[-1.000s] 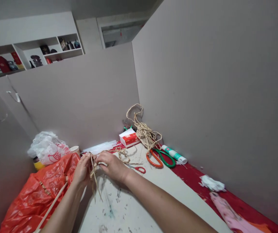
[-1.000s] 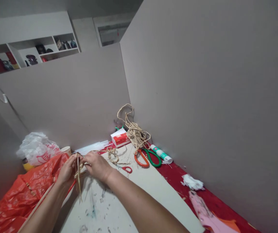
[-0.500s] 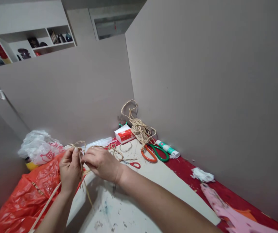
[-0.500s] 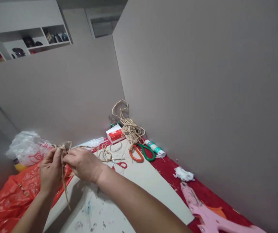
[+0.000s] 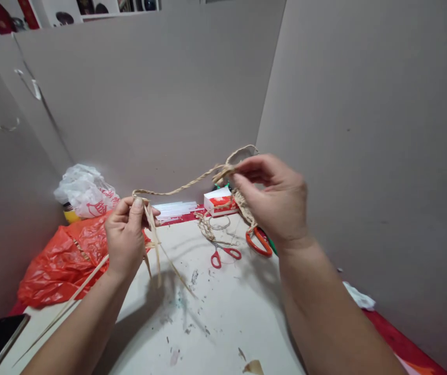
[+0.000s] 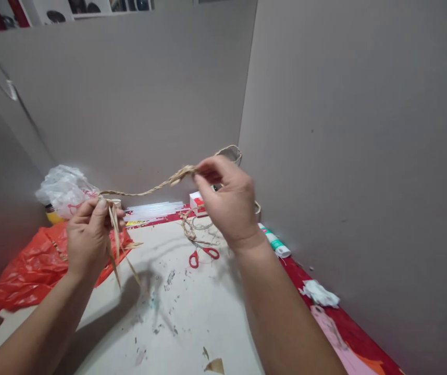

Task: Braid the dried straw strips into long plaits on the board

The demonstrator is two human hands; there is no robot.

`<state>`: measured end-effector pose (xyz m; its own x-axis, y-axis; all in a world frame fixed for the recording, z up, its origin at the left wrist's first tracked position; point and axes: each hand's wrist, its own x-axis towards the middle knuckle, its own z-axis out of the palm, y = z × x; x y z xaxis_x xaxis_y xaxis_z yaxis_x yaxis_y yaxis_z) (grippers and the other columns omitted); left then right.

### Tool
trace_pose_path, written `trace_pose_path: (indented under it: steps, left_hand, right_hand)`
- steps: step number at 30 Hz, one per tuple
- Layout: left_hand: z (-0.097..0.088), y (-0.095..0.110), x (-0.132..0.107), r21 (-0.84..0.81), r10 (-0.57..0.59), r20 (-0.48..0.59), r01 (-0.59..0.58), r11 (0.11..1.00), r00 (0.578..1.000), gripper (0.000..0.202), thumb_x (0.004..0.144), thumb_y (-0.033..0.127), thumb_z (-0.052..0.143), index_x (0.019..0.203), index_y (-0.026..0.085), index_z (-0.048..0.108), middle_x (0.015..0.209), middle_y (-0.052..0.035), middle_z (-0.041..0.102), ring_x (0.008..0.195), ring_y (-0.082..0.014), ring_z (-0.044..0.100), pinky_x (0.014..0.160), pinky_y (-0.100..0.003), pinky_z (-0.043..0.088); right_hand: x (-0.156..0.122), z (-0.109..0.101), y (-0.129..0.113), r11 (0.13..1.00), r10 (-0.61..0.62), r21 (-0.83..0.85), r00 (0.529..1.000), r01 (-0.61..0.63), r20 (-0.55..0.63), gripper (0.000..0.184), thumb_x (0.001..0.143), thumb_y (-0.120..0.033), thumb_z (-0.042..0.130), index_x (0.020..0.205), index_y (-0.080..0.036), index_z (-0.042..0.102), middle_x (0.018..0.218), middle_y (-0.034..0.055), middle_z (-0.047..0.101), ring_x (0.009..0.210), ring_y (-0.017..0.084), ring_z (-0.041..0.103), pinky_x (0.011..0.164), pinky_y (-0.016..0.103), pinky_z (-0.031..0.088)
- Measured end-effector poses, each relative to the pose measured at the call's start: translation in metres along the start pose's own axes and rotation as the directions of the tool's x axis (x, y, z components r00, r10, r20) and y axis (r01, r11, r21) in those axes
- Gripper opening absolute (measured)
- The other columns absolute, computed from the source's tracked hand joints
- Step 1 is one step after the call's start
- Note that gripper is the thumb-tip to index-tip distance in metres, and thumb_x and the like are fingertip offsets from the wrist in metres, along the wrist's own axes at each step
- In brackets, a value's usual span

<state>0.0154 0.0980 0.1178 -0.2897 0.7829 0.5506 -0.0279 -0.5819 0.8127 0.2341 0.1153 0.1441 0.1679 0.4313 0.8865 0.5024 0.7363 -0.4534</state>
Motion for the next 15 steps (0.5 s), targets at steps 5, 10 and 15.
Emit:
trace_pose_path:
  steps: [5, 10, 15]
  left_hand:
    - [-0.008, -0.023, 0.015, -0.092, -0.195, 0.012, 0.196, 0.976, 0.981, 0.027, 0.075, 0.040, 0.061, 0.079, 0.015, 0.053, 0.072, -0.0019, 0.064, 0.055, -0.0113, 0.062, 0.049, -0.019, 0.046]
    - [-0.010, -0.039, 0.016, -0.058, -0.366, 0.125, 0.375, 0.925, 0.922, 0.029, 0.070, 0.040, 0.066, 0.074, 0.014, 0.053, 0.081, -0.0042, 0.065, 0.062, -0.0131, 0.064, 0.055, -0.022, 0.049]
    - [-0.007, -0.052, 0.010, -0.061, -0.364, 0.127, 0.373, 0.926, 0.923, 0.029, 0.073, 0.042, 0.062, 0.075, 0.015, 0.051, 0.071, -0.0018, 0.063, 0.058, -0.0120, 0.061, 0.053, -0.021, 0.047]
  right_hand:
    - [0.010, -0.021, 0.009, 0.998, -0.027, -0.068, 0.898, -0.003, -0.439, 0.006, 0.076, -0.016, 0.059, 0.081, -0.018, 0.056, 0.076, -0.0001, 0.057, 0.069, 0.012, 0.056, 0.067, 0.027, 0.047]
    - [-0.002, -0.002, 0.012, 0.997, 0.034, -0.071, 0.982, -0.021, 0.184, 0.012, 0.074, -0.008, 0.052, 0.076, -0.018, 0.057, 0.073, -0.0008, 0.058, 0.066, 0.012, 0.054, 0.063, 0.024, 0.042]
    - [-0.034, 0.050, 0.016, 0.989, 0.033, -0.131, 0.749, 0.072, 0.662, 0.013, 0.071, -0.006, 0.052, 0.073, -0.017, 0.057, 0.074, 0.0011, 0.058, 0.067, 0.012, 0.050, 0.061, 0.022, 0.036]
